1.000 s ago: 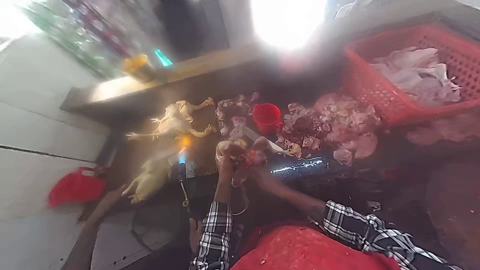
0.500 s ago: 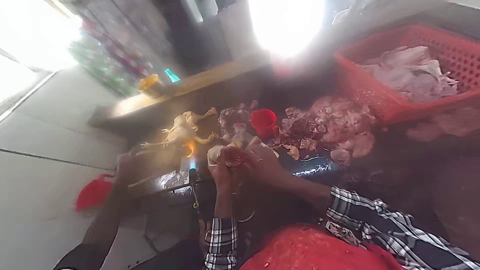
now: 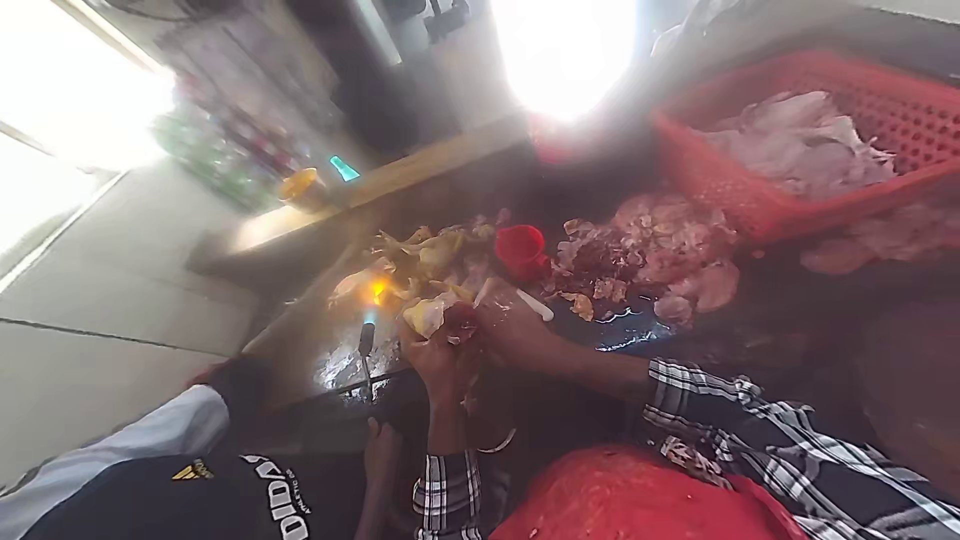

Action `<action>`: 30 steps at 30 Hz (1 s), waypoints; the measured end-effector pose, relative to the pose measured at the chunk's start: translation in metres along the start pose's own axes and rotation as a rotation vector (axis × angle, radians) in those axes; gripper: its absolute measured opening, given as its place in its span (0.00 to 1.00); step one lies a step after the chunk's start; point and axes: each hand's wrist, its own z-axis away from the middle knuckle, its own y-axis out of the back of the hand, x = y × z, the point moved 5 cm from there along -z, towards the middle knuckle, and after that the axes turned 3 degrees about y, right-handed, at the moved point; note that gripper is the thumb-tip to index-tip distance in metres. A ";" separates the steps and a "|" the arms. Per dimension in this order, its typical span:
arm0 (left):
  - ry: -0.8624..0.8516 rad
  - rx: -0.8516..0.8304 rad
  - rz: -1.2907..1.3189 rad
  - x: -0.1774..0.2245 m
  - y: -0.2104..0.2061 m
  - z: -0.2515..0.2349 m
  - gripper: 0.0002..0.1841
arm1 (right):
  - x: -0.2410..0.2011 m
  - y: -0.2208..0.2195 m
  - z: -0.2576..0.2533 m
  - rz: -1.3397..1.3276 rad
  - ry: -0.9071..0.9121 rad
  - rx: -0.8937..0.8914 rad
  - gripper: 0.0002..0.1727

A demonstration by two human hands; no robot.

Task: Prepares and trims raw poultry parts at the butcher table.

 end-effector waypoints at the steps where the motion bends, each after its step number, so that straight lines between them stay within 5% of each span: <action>1: 0.027 0.003 0.002 -0.003 0.002 0.002 0.28 | -0.002 -0.007 -0.001 0.006 -0.005 -0.003 0.21; 7: 0.429 0.039 0.245 -0.044 0.019 0.009 0.19 | -0.004 -0.050 -0.012 -0.043 0.018 -0.072 0.26; 14: 0.668 0.000 0.674 -0.087 0.033 0.017 0.29 | -0.005 -0.088 -0.026 -0.110 0.071 -0.020 0.24; 21: 0.826 0.167 0.725 -0.170 0.050 0.023 0.31 | 0.010 -0.158 -0.040 -0.156 -0.049 -0.278 0.26; 30: 0.849 0.257 0.171 -0.256 0.093 0.028 0.34 | 0.062 -0.218 -0.028 -0.683 -0.037 -0.590 0.20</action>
